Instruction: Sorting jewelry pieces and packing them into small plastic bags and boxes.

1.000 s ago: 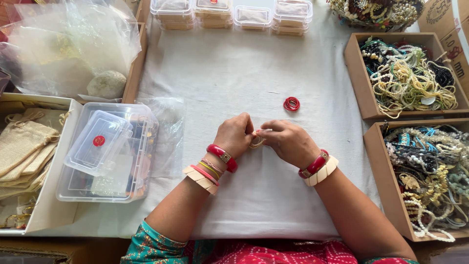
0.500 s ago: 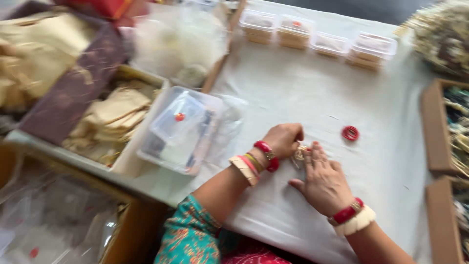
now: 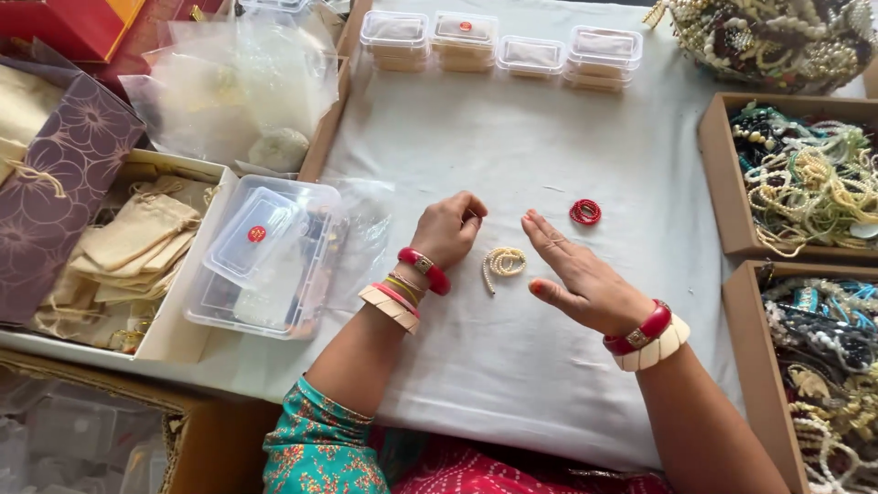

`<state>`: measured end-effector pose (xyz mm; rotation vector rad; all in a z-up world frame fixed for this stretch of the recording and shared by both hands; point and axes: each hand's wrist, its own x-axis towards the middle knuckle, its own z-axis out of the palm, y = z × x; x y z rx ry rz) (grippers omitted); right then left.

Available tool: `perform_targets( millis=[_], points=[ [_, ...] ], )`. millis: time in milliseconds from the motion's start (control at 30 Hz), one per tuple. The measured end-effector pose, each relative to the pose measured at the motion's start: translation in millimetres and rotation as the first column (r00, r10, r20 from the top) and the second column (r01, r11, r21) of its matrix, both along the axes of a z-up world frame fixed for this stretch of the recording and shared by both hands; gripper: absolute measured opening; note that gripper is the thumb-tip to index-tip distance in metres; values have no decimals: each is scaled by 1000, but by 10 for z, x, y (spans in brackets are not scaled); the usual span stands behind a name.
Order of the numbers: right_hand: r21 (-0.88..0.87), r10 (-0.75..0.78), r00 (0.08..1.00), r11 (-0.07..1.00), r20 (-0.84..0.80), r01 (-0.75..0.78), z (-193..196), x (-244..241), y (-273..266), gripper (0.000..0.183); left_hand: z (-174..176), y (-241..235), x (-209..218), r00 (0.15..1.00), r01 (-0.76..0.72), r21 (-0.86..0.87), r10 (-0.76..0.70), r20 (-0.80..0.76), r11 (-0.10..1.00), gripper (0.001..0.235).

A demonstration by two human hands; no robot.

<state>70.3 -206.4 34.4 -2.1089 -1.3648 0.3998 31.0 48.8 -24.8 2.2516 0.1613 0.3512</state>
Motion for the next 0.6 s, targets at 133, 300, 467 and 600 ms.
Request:
perform_targets(
  millis=[133, 300, 467, 600],
  points=[
    [-57, 49, 990, 998, 134, -42, -156, -19, 65, 83, 97, 166, -73, 927, 315, 40, -298, -226, 948, 33],
    [-97, 40, 990, 995, 134, -27, -376, 81, 54, 85, 273, 44, -162, 843, 477, 53, -440, -309, 877, 78],
    [-109, 43, 995, 993, 90, -33, -429, 120, 119, 90, 232, -62, -163, 897, 391, 161, -335, -288, 906, 79],
    [-141, 51, 988, 990, 149, -29, -518, 108, 127, 91, 174, -100, -147, 931, 317, 205, -263, -252, 926, 83]
  ],
)
